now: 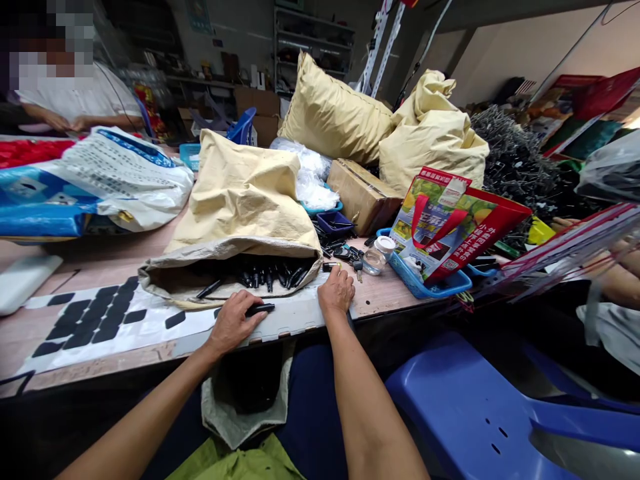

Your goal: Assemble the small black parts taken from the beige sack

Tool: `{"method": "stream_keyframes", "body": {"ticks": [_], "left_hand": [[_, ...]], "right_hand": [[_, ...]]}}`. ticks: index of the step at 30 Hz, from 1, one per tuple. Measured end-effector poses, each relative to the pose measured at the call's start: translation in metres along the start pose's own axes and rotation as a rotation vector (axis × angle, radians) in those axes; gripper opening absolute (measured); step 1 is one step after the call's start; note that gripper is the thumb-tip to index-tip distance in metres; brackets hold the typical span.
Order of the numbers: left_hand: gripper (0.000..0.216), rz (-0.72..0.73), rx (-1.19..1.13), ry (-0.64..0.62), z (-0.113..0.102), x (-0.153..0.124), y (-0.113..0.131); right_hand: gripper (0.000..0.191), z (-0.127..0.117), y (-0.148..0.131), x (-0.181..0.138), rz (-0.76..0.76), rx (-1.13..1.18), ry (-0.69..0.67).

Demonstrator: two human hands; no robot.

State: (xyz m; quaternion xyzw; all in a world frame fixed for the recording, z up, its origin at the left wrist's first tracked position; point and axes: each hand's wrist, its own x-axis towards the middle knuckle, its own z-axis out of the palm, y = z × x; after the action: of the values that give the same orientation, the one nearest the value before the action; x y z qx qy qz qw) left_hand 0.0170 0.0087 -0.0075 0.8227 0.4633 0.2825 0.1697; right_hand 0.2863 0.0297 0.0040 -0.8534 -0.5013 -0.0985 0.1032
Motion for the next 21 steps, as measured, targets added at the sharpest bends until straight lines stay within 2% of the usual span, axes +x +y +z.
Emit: {"method": "stream_keyframes", "body": {"ticks": [5,16,21], "left_hand": [[0.019,-0.001,-0.026,0.013,-0.0002,-0.0006,-0.0004],[0.016,-0.012,-0.038,0.036,0.0014,-0.0007,-0.0016],[0.022,-0.043,-0.062,0.073,0.0008,-0.0020,0.0020]], "right_hand": [[0.040,0.0006,0.0005,0.0007,-0.007,0.000,0.005],[0.037,0.0016,0.0005,0.0000,-0.007,0.005,0.028],[0.038,0.0024,0.0011,-0.0002,-0.005,-0.006,0.028]]}}
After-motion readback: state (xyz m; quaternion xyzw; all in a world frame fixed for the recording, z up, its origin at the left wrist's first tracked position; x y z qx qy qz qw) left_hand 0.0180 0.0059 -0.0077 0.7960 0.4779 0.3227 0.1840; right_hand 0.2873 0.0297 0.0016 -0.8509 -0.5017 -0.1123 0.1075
